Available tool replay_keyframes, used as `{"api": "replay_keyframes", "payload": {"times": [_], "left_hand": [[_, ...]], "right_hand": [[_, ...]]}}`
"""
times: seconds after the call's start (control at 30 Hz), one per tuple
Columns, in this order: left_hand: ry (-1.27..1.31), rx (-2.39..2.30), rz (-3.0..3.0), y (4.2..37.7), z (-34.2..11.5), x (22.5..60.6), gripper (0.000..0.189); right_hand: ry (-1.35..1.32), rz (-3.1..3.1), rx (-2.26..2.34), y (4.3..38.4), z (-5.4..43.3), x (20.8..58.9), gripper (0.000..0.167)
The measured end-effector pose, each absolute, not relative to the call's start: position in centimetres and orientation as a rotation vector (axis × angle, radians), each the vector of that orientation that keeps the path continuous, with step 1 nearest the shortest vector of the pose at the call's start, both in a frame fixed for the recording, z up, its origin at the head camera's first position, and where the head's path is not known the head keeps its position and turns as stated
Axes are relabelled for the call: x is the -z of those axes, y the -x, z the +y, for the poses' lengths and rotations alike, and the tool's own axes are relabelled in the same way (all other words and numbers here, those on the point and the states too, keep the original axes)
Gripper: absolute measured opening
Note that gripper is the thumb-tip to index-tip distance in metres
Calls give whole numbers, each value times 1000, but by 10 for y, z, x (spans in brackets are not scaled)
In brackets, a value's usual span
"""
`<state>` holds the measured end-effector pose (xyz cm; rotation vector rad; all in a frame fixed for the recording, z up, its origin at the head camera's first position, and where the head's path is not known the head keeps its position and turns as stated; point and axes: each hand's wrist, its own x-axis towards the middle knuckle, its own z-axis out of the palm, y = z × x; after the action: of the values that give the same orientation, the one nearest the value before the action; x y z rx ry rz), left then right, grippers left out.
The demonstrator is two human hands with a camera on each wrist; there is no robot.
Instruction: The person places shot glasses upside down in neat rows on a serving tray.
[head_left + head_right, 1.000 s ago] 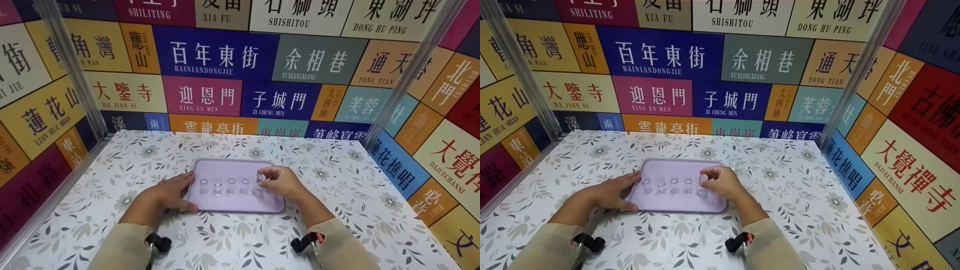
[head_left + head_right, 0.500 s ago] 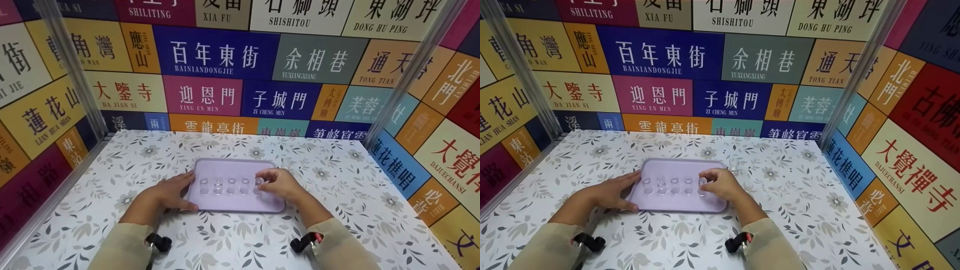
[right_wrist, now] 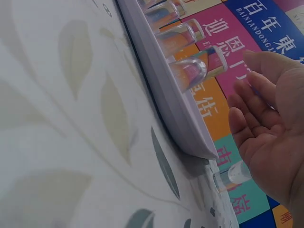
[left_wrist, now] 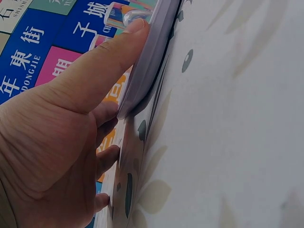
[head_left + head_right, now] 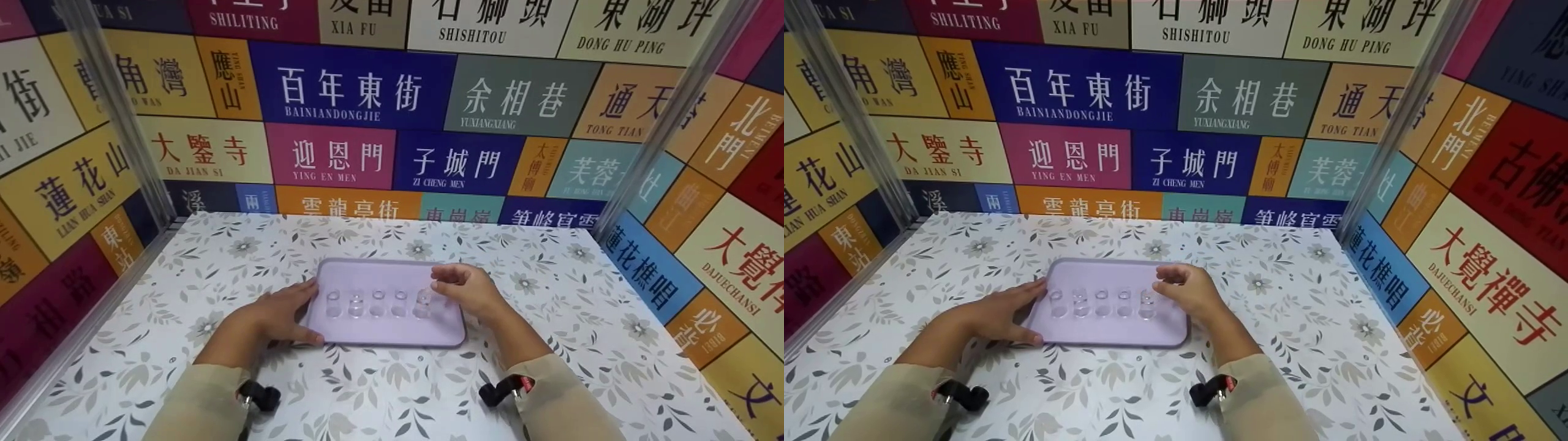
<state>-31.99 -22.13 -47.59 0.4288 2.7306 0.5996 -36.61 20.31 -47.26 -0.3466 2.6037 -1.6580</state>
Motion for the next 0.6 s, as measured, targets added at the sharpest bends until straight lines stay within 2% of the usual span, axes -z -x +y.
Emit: {"api": "replay_keyframes", "payload": {"times": [0.47,0.6], "left_hand": [[-424,-608,2730,321,-222,476,130],[-422,-600,2731,321,-222,477,129]], "right_hand": [[67,2467,2107,382,237,472,48],[29,2507,2110,386,244,474,50]]}}
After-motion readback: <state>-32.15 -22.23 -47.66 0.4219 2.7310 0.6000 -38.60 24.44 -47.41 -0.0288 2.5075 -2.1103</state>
